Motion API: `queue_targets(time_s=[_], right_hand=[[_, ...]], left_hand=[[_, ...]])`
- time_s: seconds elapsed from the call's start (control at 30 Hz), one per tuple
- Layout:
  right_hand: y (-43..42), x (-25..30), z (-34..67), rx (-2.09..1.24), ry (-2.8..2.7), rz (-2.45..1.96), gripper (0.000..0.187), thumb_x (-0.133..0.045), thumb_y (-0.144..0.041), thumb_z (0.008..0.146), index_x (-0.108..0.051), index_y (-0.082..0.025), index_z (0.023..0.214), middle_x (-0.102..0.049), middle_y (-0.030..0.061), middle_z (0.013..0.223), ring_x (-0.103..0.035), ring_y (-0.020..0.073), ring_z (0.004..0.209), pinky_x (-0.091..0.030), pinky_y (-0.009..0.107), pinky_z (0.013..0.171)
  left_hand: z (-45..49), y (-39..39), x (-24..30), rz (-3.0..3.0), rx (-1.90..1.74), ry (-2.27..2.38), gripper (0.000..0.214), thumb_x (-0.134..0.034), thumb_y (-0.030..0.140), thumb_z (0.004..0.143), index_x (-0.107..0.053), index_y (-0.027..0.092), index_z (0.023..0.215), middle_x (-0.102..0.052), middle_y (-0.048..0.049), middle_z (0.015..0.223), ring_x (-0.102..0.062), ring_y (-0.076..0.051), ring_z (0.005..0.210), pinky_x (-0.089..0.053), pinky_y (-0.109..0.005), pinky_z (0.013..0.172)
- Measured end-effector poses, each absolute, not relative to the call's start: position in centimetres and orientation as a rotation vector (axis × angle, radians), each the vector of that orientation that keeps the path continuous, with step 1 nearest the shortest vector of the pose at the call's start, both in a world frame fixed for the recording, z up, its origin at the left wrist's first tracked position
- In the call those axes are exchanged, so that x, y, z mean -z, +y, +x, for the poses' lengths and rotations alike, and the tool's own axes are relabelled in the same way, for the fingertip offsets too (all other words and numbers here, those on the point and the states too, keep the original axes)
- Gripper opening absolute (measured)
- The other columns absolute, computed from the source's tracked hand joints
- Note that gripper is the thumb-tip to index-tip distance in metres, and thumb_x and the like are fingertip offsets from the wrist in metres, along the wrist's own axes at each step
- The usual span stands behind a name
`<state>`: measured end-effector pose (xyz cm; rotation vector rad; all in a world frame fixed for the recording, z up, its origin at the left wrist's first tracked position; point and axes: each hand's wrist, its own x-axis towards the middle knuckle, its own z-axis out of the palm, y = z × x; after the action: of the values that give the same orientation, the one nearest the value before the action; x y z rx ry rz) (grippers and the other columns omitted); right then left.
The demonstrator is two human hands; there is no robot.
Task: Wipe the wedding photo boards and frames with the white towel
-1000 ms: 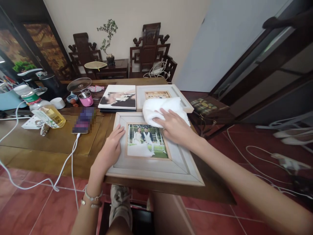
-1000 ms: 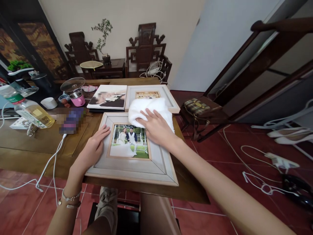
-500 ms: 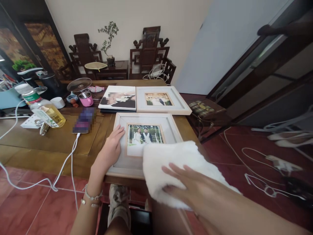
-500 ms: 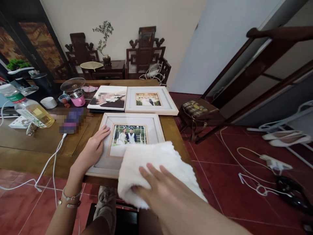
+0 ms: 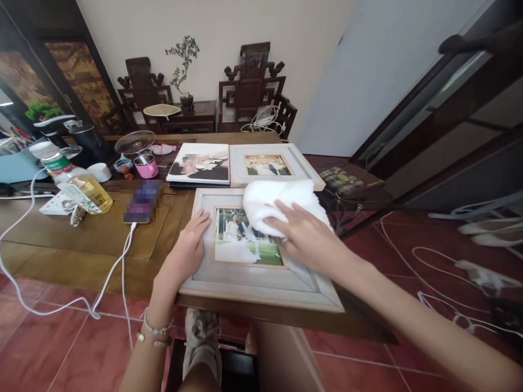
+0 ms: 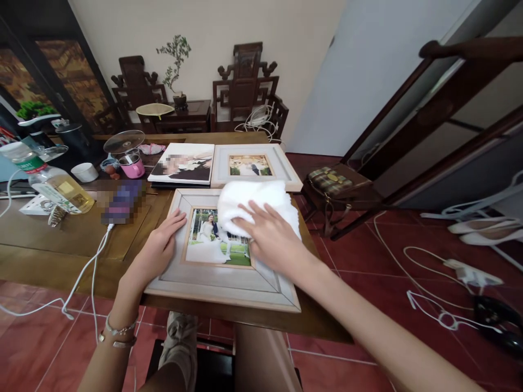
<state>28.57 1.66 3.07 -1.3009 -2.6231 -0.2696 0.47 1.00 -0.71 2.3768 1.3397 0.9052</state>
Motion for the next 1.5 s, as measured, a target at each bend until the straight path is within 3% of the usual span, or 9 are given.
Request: queue_targets(time_s=[0.27, 0.4, 0.57, 0.77, 0.9, 1.0, 1.23, 1.37, 1.5], right_hand=[[6.1, -4.0, 28.5, 0.270, -2.662, -1.361, 0.059, -0.042, 0.001, 0.073, -0.057, -0.010, 0.129, -0.057, 0.0215, 0.132, -0.053, 0.0339, 0.124, -0.042, 0.055, 0.102], [2.2, -4.3, 28.4, 0.213, -2.775, -1.255, 0.062, -0.041, 0.004, 0.069, -0.059, -0.012, 0.126, -0.054, 0.0203, 0.136, -0.047, 0.0346, 0.130, -0.041, 0.056, 0.104], [-5.6, -5.0, 28.1, 0.001, -2.899, -1.063, 0.071, -0.046, 0.004, 0.062, -0.062, -0.026, 0.124, -0.054, 0.0122, 0.139, -0.045, 0.0341, 0.132, -0.044, 0.056, 0.102], [-9.8, -5.7, 27.5, -0.072, -2.847, -0.934, 0.063, -0.050, -0.003, 0.065, -0.065, -0.031, 0.118, -0.054, 0.0050, 0.140, -0.050, 0.0306, 0.128, -0.048, 0.050, 0.101], [-8.1, -4.8, 27.0, -0.154, -2.829, -0.966, 0.065, -0.046, 0.002, 0.061, -0.067, -0.029, 0.115, -0.051, 0.0052, 0.143, -0.044, 0.0298, 0.133, -0.042, 0.053, 0.106], [-5.1, -3.9, 27.2, -0.064, -2.789, -1.044, 0.065, -0.043, 0.006, 0.061, -0.067, -0.024, 0.114, -0.049, 0.0101, 0.144, -0.039, 0.0315, 0.136, -0.037, 0.056, 0.109], [4.8, -3.5, 30.1, 0.245, -2.628, -1.350, 0.061, -0.042, 0.003, 0.071, -0.055, -0.011, 0.129, -0.050, 0.0217, 0.140, -0.043, 0.0365, 0.132, -0.042, 0.057, 0.103], [7.8, -3.6, 30.2, 0.281, -2.657, -1.379, 0.063, -0.040, 0.003, 0.073, -0.051, -0.010, 0.134, -0.052, 0.0201, 0.139, -0.041, 0.0368, 0.133, -0.044, 0.057, 0.100], [5.7, -3.7, 28.1, 0.270, -2.788, -1.357, 0.065, -0.044, 0.004, 0.070, -0.055, -0.013, 0.132, -0.042, 0.0169, 0.148, -0.035, 0.0393, 0.136, -0.035, 0.061, 0.105]], left_hand=[[0.5, 1.0, 0.8, 2.352, -0.943, 1.334, 0.053, -0.036, -0.003, 0.082, -0.055, 0.010, 0.129, -0.053, -0.0174, 0.141, -0.037, -0.026, 0.140, -0.033, -0.051, 0.116], [0.5, 1.0, 1.0, 2.360, -0.962, 1.327, 0.053, -0.036, -0.004, 0.081, -0.056, 0.010, 0.128, -0.054, -0.0173, 0.140, -0.038, -0.026, 0.140, -0.034, -0.051, 0.116], [0.4, 1.1, 1.2, 2.357, -1.005, 1.327, 0.053, -0.037, -0.003, 0.081, -0.057, 0.013, 0.127, -0.055, -0.0151, 0.139, -0.040, -0.025, 0.139, -0.036, -0.050, 0.115], [0.4, 1.0, 0.9, 2.380, -0.931, 1.344, 0.052, -0.035, -0.003, 0.082, -0.055, 0.010, 0.128, -0.053, -0.0170, 0.140, -0.038, -0.025, 0.140, -0.034, -0.051, 0.116], [0.5, 1.0, 0.7, 2.370, -0.880, 1.357, 0.052, -0.035, -0.003, 0.082, -0.054, 0.006, 0.130, -0.051, -0.0191, 0.142, -0.036, -0.026, 0.141, -0.032, -0.050, 0.117], [0.6, 0.9, 0.7, 2.355, -0.894, 1.362, 0.052, -0.035, -0.003, 0.082, -0.055, 0.006, 0.129, -0.052, -0.0191, 0.141, -0.036, -0.027, 0.141, -0.032, -0.050, 0.117], [0.6, 0.7, 0.7, 2.361, -0.928, 1.354, 0.052, -0.035, -0.004, 0.082, -0.055, 0.008, 0.129, -0.053, -0.0179, 0.141, -0.037, -0.026, 0.140, -0.034, -0.050, 0.116], [0.6, 0.6, 0.6, 2.358, -0.911, 1.378, 0.051, -0.032, -0.004, 0.083, -0.056, 0.003, 0.127, -0.052, -0.0205, 0.140, -0.037, -0.027, 0.141, -0.034, -0.049, 0.116], [0.7, 0.7, 0.6, 2.352, -0.914, 1.382, 0.052, -0.033, -0.004, 0.082, -0.056, 0.007, 0.128, -0.053, -0.0183, 0.140, -0.037, -0.025, 0.140, -0.034, -0.049, 0.116]])
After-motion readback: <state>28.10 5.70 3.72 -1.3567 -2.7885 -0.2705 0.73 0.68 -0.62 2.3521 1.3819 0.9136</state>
